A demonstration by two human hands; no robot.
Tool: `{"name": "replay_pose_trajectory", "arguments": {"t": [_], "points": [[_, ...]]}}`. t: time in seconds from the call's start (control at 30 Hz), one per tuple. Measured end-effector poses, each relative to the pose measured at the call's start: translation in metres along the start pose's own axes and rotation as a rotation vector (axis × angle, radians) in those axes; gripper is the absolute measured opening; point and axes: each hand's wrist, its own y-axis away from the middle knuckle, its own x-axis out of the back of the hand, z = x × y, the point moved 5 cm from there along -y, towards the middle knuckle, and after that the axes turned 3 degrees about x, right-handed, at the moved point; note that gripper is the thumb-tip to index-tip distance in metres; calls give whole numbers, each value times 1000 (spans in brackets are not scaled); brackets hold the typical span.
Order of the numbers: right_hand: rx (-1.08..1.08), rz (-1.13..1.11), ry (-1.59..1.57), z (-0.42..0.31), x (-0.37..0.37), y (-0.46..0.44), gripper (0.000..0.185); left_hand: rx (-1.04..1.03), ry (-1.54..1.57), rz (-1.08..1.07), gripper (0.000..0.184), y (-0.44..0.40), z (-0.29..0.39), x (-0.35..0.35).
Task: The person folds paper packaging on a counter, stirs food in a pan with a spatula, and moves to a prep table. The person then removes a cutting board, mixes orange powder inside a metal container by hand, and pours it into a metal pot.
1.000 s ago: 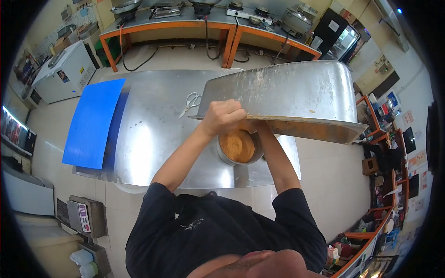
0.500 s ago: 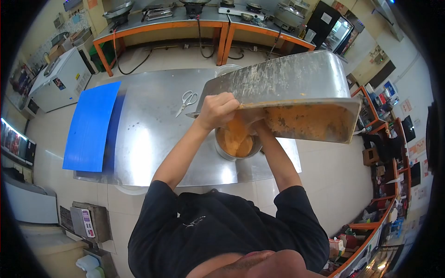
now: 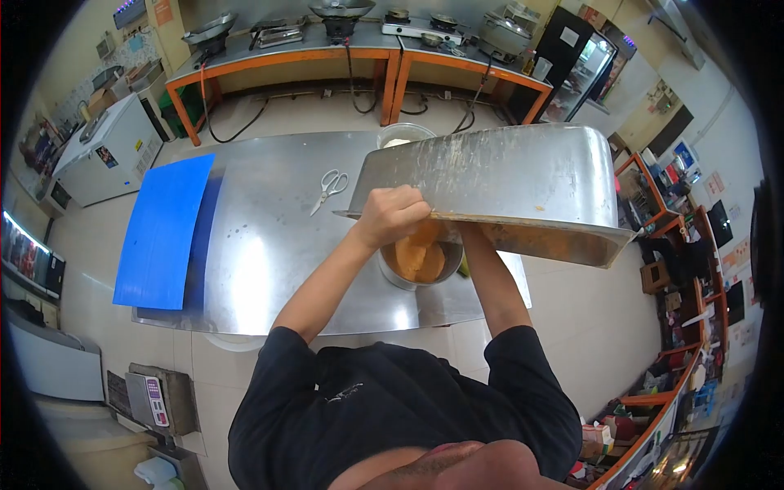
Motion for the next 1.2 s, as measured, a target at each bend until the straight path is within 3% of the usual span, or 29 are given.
{"name": "replay_pose_trajectory", "arguments": {"t": [0.5,0.83,1.2], "points": [[-181,38,-142,23,29,128,51,71,29,-6,21,19,27,-4],[49,43,24,-3,32,28,51,153,9,139,27,12,4,0],[266,-129,111,-45,14,15,50,290,-8,217,27,11,-29,2]]}}
